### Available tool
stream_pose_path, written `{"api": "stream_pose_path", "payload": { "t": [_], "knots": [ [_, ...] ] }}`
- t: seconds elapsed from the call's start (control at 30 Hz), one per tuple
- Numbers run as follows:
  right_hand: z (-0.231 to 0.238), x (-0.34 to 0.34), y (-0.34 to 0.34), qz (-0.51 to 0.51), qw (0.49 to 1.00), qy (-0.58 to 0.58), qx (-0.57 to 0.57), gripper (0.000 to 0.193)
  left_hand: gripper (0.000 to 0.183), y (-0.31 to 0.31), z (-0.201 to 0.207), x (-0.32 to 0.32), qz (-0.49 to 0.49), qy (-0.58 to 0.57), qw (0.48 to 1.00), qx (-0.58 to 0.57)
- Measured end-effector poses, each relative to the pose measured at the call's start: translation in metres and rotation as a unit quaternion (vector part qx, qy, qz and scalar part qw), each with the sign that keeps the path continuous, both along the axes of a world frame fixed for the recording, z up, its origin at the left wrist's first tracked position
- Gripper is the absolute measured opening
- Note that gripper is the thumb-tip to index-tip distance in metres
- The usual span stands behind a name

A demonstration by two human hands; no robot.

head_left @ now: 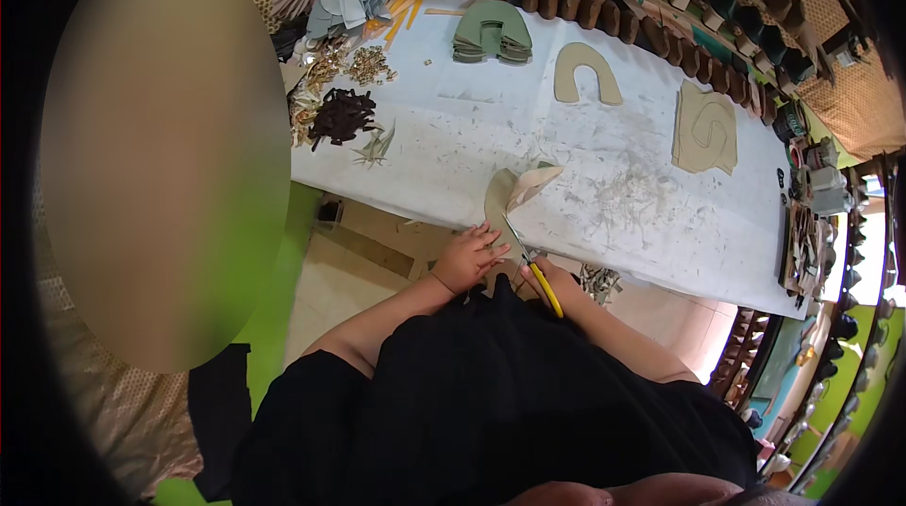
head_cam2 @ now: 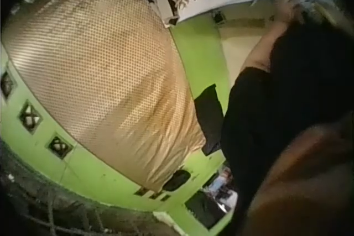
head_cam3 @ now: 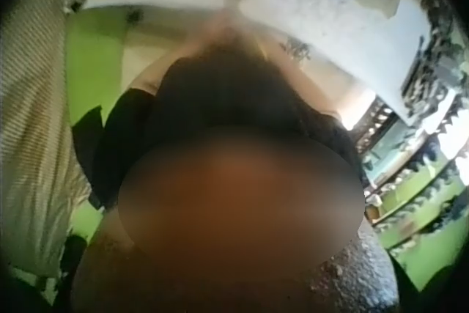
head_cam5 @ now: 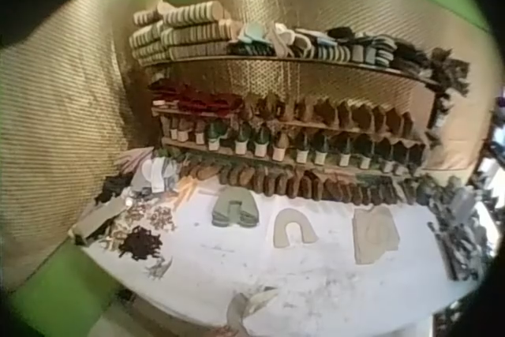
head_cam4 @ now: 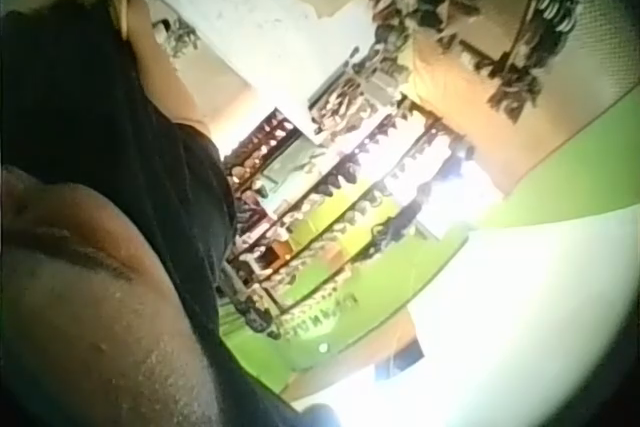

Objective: Cutting out shoe upper components from a sheet of fabric using scissors.

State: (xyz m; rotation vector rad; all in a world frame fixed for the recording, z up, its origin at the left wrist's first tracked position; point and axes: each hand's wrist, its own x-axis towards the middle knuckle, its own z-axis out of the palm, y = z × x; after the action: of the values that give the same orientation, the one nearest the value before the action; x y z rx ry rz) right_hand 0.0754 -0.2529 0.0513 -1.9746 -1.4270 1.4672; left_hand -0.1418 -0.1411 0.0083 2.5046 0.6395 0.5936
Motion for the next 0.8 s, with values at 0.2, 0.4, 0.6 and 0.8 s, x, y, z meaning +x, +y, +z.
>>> {"api": "stream_pose_path", "payload": {
  "t": [0.2,0.4,0.6,0.8],
  "knots": [
    [-0.002,-0.002,-0.004,-0.008,1.000,-0.008,0.017,0.062,0.037,-0.001,0.003,0.001,-0.005,-0.004,1.000,-0.005],
    [0.000,0.001,-0.004,-0.004,1.000,-0.014,0.011,0.062,0.036,-0.004,0.009,0.003,0.001,-0.001,1.000,-0.005],
    [-0.004,0.003,-0.001,-0.005,1.000,-0.012,0.014,0.063,0.036,-0.007,0.016,0.010,-0.005,0.004,1.000,0.011],
    [-0.002,0.008,0.003,0.013,1.000,-0.012,0.006,0.056,0.039,-0.003,0.018,0.011,-0.013,-0.013,1.000,0.013]
  ]
}}
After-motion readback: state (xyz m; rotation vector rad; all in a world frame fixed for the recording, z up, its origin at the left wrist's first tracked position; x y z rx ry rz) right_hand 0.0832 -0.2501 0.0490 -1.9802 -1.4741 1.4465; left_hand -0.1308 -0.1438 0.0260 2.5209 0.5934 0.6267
